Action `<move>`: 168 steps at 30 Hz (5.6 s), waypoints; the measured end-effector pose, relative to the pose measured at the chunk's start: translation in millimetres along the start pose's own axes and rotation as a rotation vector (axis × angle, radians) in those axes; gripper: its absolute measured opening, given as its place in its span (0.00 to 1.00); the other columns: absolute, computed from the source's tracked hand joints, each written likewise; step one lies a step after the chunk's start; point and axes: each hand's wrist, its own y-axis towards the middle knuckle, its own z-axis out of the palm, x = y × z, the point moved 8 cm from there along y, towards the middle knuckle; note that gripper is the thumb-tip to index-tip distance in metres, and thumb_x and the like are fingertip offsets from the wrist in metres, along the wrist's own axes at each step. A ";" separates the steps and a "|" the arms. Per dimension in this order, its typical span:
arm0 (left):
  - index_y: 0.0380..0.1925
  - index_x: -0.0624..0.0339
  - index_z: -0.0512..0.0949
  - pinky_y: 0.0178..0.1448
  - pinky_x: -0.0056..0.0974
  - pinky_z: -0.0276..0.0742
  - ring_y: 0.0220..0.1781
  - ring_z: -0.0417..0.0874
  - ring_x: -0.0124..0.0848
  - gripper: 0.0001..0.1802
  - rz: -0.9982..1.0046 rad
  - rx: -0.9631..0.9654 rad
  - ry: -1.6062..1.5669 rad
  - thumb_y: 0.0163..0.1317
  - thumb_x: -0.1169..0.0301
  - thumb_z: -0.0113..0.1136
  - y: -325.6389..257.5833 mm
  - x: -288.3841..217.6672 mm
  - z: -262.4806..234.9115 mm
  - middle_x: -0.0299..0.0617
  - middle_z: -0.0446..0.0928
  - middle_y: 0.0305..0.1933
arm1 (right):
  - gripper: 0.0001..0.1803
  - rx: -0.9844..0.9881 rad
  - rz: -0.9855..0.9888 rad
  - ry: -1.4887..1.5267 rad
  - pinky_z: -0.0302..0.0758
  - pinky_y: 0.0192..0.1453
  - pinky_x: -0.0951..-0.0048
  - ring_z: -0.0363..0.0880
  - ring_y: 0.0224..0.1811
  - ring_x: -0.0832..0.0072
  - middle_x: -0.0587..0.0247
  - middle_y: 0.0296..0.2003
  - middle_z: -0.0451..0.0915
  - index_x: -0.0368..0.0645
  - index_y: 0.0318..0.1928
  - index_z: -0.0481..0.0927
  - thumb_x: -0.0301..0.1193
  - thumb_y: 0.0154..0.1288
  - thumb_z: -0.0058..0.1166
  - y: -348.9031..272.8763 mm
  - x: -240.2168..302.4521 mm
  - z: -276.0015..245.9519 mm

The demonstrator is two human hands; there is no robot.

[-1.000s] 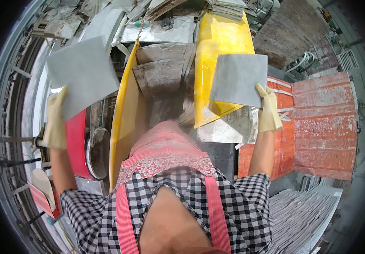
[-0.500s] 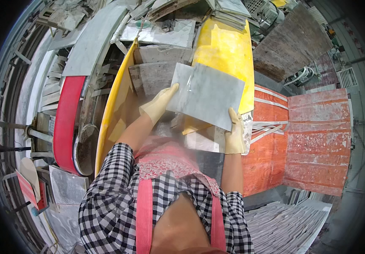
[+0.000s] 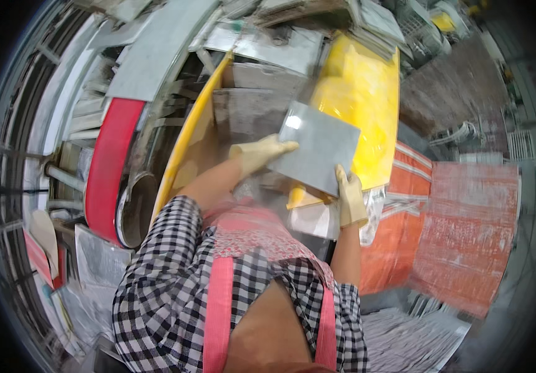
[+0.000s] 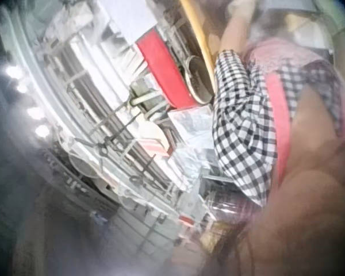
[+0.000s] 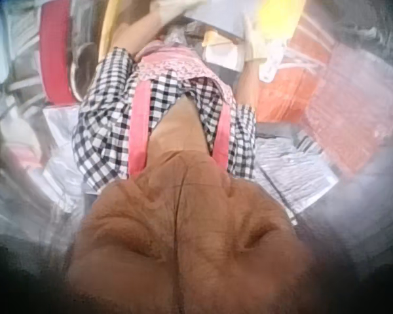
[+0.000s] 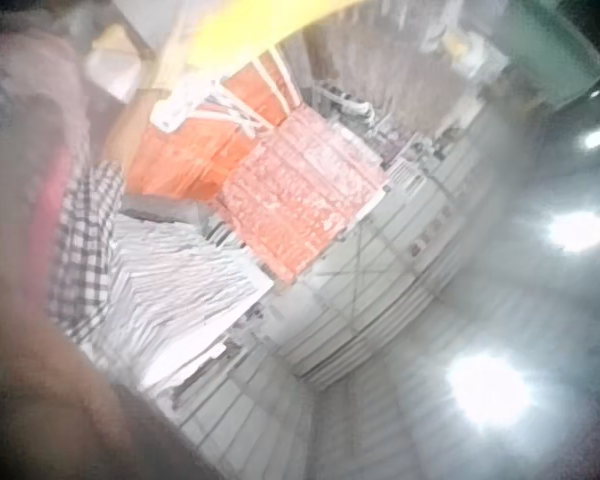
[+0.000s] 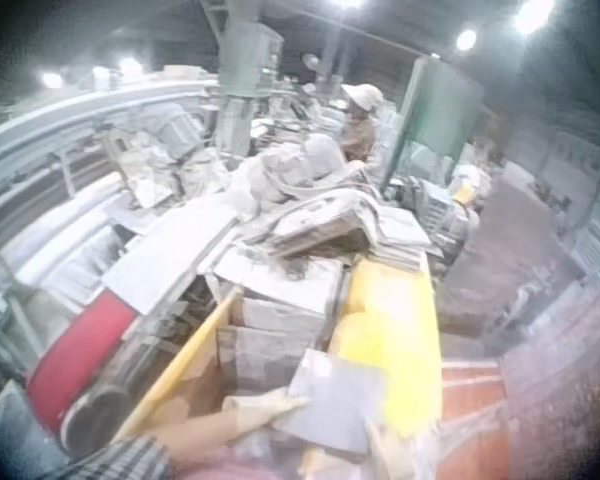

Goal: The person repeatedly picks up rectangular tiles from a yellow conveyor and stacks them on a nearby pile. The person uses both hands to lift and place the tiles, maintaining a steady rhythm throughout the clip.

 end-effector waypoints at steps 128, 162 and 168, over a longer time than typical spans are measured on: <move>0.65 0.67 0.75 0.67 0.35 0.71 0.60 0.79 0.31 0.34 -0.243 -0.103 0.372 0.74 0.47 0.56 -3.8 -16.4 14.9 0.45 0.81 0.62 | 0.35 0.032 0.060 0.834 0.81 0.54 0.70 0.83 0.50 0.71 0.54 0.52 0.82 0.31 0.64 0.73 0.43 0.65 0.68 -20.7 -24.6 -13.7; 0.76 0.64 0.58 0.72 0.42 0.71 0.70 0.74 0.36 0.40 -0.264 0.553 -0.442 0.67 0.68 0.64 232.3 -173.3 42.2 0.48 0.70 0.72 | 0.29 -0.333 0.184 0.616 0.79 0.52 0.69 0.82 0.47 0.72 0.59 0.49 0.83 0.32 0.57 0.78 0.44 0.68 0.66 181.7 80.4 -142.6; 0.74 0.66 0.62 0.73 0.42 0.69 0.69 0.74 0.36 0.39 0.007 0.489 -0.393 0.65 0.70 0.65 279.2 -234.1 46.8 0.49 0.73 0.69 | 0.35 -0.231 0.037 0.404 0.77 0.55 0.71 0.81 0.49 0.72 0.56 0.50 0.83 0.29 0.60 0.76 0.50 0.71 0.60 234.0 164.8 -188.4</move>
